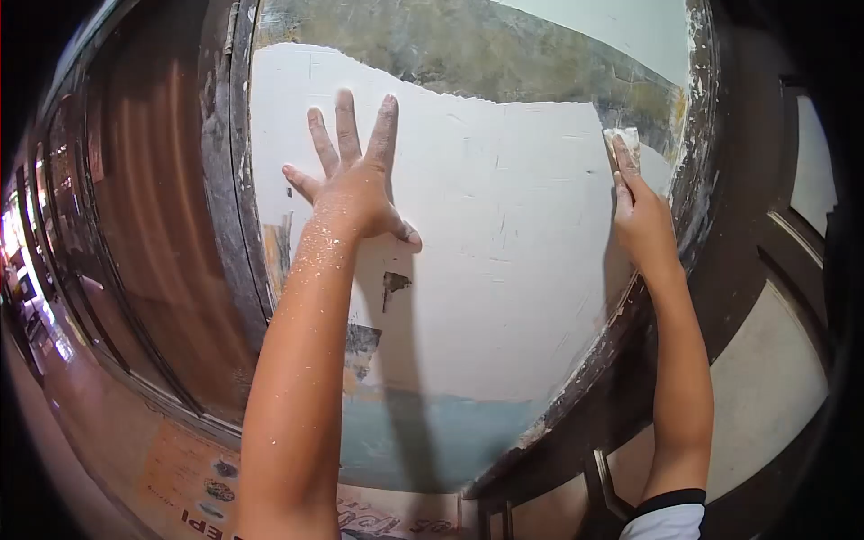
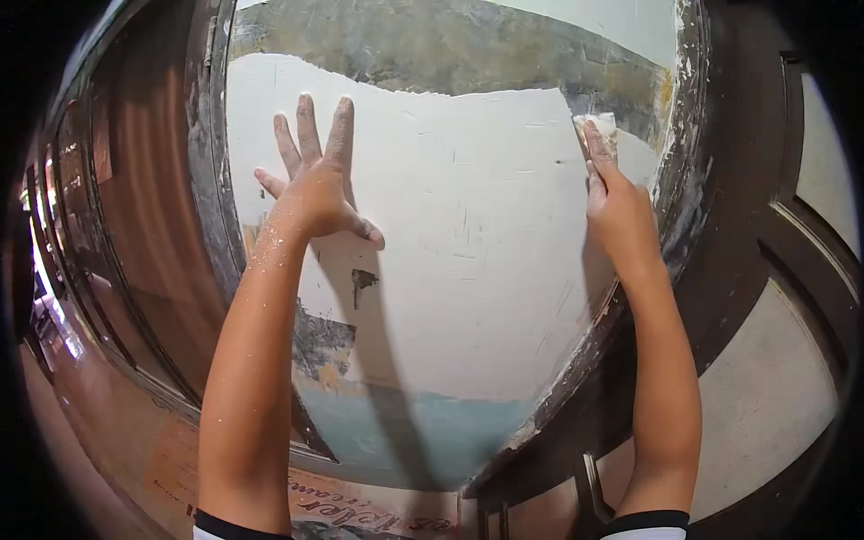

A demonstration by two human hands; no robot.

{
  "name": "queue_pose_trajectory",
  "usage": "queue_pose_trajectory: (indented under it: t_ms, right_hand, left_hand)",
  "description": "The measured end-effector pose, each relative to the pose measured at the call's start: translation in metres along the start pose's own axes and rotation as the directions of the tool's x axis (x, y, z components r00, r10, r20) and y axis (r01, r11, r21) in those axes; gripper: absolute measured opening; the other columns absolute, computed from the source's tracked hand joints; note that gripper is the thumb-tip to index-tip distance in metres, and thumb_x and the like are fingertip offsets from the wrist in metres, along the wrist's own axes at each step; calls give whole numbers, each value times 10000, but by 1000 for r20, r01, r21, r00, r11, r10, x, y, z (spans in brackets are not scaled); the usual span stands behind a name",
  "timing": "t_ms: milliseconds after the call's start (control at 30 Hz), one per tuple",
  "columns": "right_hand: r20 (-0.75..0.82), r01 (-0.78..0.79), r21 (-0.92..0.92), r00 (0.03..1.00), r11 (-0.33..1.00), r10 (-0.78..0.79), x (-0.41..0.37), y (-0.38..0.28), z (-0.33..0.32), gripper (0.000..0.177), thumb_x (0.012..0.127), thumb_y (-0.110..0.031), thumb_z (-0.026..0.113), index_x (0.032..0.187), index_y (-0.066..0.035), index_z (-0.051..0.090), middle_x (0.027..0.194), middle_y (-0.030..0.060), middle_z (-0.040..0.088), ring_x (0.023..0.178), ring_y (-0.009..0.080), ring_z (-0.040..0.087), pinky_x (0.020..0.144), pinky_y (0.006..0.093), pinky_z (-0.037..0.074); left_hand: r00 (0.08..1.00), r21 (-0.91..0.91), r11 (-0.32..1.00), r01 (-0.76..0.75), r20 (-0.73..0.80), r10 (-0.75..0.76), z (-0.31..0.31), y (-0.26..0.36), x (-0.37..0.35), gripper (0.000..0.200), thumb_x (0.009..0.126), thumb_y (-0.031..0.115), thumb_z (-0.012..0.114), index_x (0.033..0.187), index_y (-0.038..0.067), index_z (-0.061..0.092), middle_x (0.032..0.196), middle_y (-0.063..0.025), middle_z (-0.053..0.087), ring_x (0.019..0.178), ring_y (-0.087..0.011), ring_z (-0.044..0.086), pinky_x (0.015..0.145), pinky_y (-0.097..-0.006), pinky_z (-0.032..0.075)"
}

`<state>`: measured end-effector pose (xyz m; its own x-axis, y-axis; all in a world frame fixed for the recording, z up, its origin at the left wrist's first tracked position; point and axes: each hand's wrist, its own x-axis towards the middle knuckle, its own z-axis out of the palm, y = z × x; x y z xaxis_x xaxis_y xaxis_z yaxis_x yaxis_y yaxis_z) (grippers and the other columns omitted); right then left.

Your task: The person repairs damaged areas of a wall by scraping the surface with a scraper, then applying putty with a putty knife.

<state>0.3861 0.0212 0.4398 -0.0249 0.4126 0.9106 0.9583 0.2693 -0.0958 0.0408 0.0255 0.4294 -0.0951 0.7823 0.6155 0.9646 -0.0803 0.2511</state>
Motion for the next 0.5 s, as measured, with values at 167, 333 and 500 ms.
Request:
queue_pose_trajectory:
  t_ms: [167,333,500]
  right_hand:
    - [14,-12,-7,1000,1000,12,0,-8,-3,531,1051,-229,541,1554,-370,444,785,287,663,781,527,629,707,581,482]
    - [60,-60,-21,996,998,61,2,-17,-8,513,1057,-196,530,1552,-313,464,920,331,648,897,542,600,732,565,470]
    - [10,24,-1,1000,1000,-24,7,-10,0,506,1057,-197,535,1544,-320,474,888,332,637,849,534,602,711,555,476]
  left_hand:
    - [1000,3,1000,3,-6,-3,-1,0,-1,1699,350,377,1049,1669,406,-22,1731,-141,-224,1568,-444,-228,1105,-861,85]
    - [1000,-7,1000,-1,-21,1,2,0,-2,1696,349,386,1052,1668,413,-14,1733,-140,-217,1575,-448,-199,1108,-862,99]
    - [1000,4,1000,22,-12,-22,-1,0,0,1698,347,388,1053,1667,422,-14,1735,-140,-207,1575,-443,-203,1111,-859,98]
